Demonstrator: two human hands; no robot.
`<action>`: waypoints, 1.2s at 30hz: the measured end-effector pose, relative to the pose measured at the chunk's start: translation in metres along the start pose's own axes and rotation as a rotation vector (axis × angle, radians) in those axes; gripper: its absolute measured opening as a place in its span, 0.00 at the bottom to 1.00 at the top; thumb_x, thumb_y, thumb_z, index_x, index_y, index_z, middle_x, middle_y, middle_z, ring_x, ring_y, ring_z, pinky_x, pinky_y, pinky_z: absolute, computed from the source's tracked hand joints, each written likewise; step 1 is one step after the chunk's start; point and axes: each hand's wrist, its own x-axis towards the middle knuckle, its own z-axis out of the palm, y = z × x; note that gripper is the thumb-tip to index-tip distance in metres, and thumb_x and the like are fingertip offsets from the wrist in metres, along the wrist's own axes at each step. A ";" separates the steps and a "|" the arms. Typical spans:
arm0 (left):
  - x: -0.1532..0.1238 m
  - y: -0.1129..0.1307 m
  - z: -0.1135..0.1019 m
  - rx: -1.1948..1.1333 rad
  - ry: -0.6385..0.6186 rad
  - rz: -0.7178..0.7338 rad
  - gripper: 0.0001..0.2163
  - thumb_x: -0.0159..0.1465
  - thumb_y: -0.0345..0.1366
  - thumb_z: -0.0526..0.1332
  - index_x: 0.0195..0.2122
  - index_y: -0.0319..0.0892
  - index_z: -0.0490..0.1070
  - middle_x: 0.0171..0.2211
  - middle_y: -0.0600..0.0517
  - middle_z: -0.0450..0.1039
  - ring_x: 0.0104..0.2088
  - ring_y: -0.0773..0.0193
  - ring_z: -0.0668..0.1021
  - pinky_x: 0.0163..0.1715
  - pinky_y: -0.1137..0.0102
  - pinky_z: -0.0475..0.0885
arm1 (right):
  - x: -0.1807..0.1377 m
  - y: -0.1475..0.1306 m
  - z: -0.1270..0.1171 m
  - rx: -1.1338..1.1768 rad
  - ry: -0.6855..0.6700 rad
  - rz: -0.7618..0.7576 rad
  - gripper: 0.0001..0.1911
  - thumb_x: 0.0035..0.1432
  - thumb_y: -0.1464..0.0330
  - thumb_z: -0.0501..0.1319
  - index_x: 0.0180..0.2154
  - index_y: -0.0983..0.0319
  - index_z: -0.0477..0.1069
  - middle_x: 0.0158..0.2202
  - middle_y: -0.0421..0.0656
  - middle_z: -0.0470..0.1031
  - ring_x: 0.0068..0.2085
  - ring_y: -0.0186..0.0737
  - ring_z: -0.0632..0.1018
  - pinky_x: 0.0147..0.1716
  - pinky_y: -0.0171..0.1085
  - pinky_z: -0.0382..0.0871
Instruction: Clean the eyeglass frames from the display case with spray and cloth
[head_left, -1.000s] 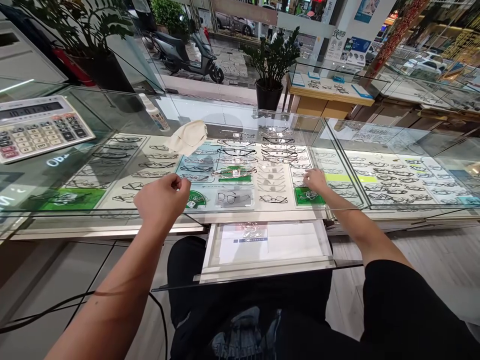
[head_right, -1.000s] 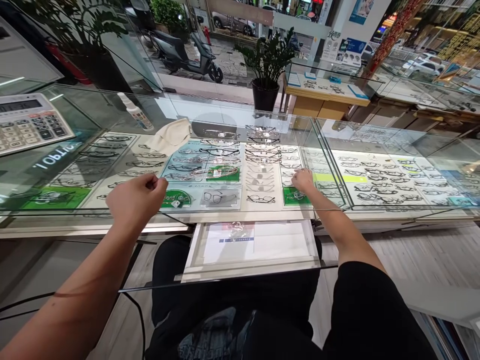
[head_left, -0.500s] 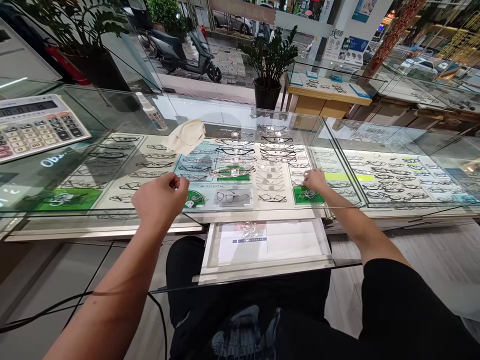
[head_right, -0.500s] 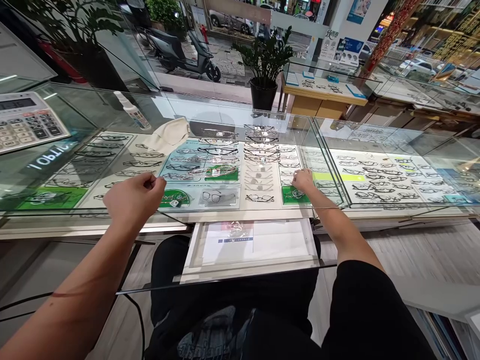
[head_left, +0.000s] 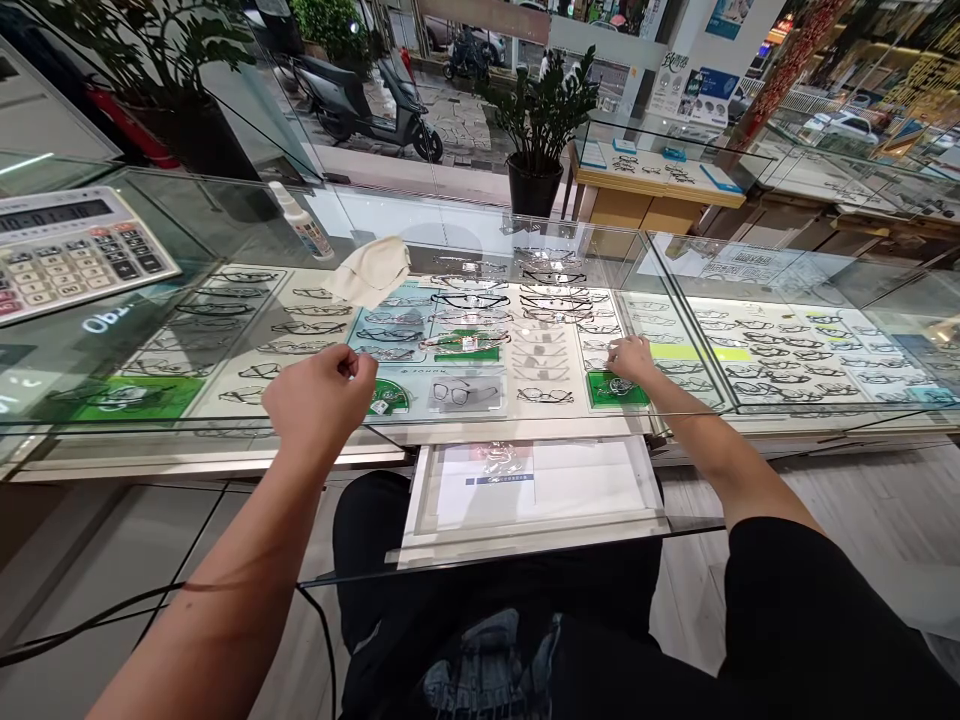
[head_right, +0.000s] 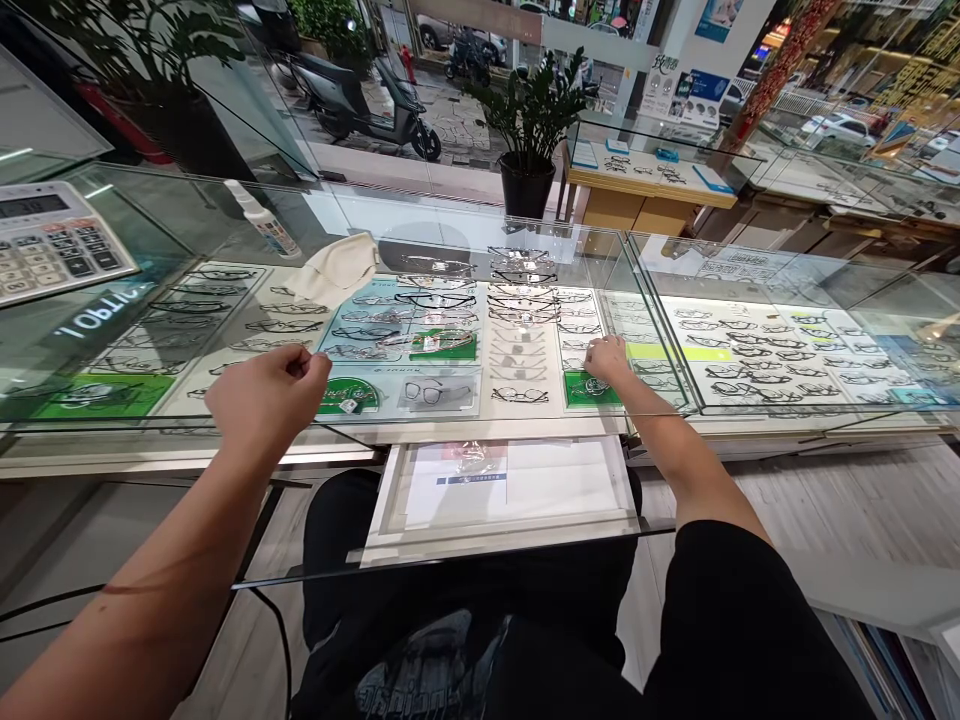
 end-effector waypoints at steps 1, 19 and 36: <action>0.000 0.000 0.000 0.001 -0.002 0.000 0.14 0.70 0.44 0.57 0.28 0.46 0.65 0.24 0.52 0.66 0.26 0.58 0.63 0.30 0.64 0.52 | -0.002 -0.002 -0.003 0.001 0.014 -0.004 0.12 0.64 0.63 0.64 0.37 0.56 0.87 0.68 0.46 0.78 0.67 0.63 0.70 0.72 0.64 0.53; 0.001 0.000 0.000 -0.012 0.001 0.009 0.14 0.70 0.45 0.56 0.28 0.46 0.65 0.23 0.51 0.67 0.26 0.58 0.62 0.31 0.65 0.50 | -0.159 -0.208 -0.105 0.156 -0.545 -0.723 0.17 0.66 0.55 0.66 0.26 0.54 0.82 0.27 0.42 0.83 0.30 0.40 0.78 0.31 0.40 0.63; 0.001 -0.006 0.006 -0.091 0.071 0.062 0.14 0.70 0.44 0.57 0.27 0.46 0.65 0.24 0.49 0.70 0.27 0.56 0.68 0.31 0.63 0.51 | -0.038 -0.166 -0.179 -0.239 0.210 -0.278 0.21 0.72 0.73 0.53 0.48 0.68 0.87 0.69 0.53 0.78 0.64 0.61 0.73 0.59 0.54 0.64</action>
